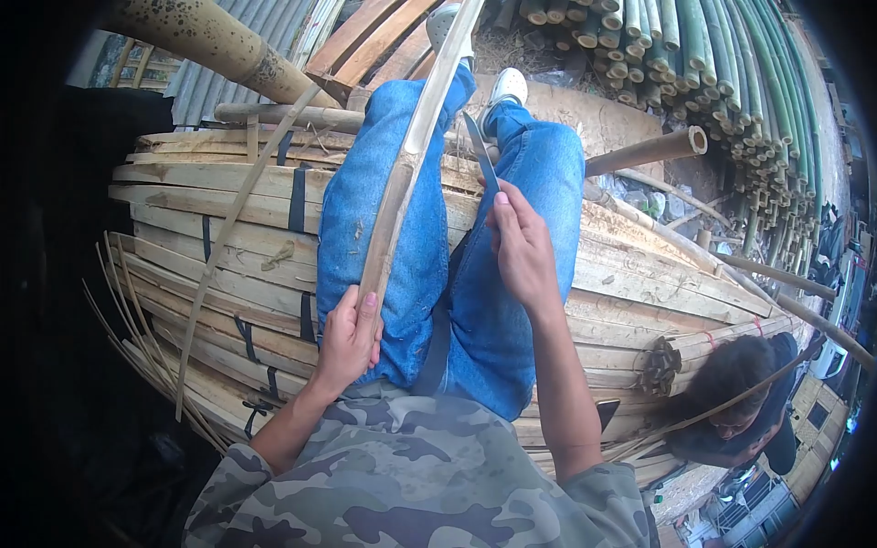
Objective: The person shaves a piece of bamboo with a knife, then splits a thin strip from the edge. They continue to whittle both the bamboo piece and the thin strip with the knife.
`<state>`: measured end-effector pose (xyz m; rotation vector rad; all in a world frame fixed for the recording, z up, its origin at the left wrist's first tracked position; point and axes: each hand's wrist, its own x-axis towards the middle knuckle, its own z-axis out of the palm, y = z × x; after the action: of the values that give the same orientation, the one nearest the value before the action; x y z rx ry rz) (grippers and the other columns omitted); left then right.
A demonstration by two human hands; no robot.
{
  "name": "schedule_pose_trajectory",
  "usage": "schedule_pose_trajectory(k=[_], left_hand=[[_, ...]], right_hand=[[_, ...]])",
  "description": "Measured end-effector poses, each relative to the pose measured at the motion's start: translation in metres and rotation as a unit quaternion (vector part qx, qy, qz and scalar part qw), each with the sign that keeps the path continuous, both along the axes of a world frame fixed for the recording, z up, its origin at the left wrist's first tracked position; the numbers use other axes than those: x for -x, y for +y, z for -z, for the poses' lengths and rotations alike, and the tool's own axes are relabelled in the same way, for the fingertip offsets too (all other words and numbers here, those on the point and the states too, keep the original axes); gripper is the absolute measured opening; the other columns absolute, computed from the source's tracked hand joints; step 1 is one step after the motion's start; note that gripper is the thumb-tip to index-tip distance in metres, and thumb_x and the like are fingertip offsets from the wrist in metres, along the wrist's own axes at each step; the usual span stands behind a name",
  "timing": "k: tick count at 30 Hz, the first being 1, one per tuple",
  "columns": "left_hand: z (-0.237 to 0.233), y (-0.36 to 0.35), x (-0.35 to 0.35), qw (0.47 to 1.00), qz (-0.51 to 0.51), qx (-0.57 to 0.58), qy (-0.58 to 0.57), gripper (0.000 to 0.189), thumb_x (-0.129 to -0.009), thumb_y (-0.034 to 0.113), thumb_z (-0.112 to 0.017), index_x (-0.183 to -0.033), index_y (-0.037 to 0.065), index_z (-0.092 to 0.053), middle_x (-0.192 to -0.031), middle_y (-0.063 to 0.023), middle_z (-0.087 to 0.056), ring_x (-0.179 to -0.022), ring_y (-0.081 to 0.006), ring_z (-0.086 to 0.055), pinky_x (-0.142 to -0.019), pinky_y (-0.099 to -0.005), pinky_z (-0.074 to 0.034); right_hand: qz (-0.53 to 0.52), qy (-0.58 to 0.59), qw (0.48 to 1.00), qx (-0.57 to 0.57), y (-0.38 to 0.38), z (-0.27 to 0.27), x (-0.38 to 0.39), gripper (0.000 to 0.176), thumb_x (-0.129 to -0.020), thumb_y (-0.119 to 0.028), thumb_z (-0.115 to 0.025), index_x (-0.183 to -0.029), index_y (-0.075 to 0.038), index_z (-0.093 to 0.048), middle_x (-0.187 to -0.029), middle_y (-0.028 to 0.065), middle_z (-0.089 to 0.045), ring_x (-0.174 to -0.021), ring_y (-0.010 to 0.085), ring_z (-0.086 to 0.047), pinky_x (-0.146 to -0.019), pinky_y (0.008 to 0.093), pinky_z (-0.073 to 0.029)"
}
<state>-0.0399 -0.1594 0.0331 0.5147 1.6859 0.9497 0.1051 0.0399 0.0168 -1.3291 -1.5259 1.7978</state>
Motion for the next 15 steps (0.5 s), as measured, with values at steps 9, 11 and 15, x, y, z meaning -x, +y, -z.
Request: schedule_pose_trajectory(k=[9, 11, 15], left_hand=[[-0.001, 0.000, 0.006, 0.991, -0.041, 0.015, -0.125, 0.031, -0.106, 0.030, -0.042, -0.088, 0.005, -0.043, -0.062, -0.0021, -0.051, -0.040, -0.0065, -0.048, -0.035, -0.0216, -0.036], [0.001, -0.001, 0.007, 0.988, -0.051, 0.017, -0.144, 0.029, -0.106, 0.030, -0.042, -0.090, 0.006, -0.043, -0.063, -0.0018, -0.051, -0.040, -0.0062, -0.047, -0.034, -0.0214, -0.035], [0.002, -0.002, 0.009, 0.982, -0.060, 0.011, -0.178, 0.025, -0.106, 0.028, -0.044, -0.092, 0.007, -0.043, -0.064, -0.0013, -0.050, -0.041, -0.0057, -0.046, -0.034, -0.0212, -0.034]], right_hand=[[-0.303, -0.032, 0.918, -0.252, -0.040, 0.007, 0.006, 0.040, -0.093, -0.018, -0.064, -0.132, -0.028, -0.062, -0.080, 0.0097, -0.058, -0.066, 0.0284, -0.059, -0.061, 0.0407, -0.049], [-0.342, -0.040, 0.903, -0.257, -0.043, 0.007, 0.002, 0.040, -0.093, -0.019, -0.064, -0.132, -0.030, -0.062, -0.080, 0.0091, -0.057, -0.064, 0.0281, -0.059, -0.059, 0.0405, -0.050], [-0.392, -0.069, 0.874, -0.280, -0.039, 0.008, 0.001, 0.042, -0.092, -0.022, -0.065, -0.131, -0.036, -0.061, -0.081, 0.0081, -0.057, -0.060, 0.0277, -0.060, -0.056, 0.0403, -0.050]])
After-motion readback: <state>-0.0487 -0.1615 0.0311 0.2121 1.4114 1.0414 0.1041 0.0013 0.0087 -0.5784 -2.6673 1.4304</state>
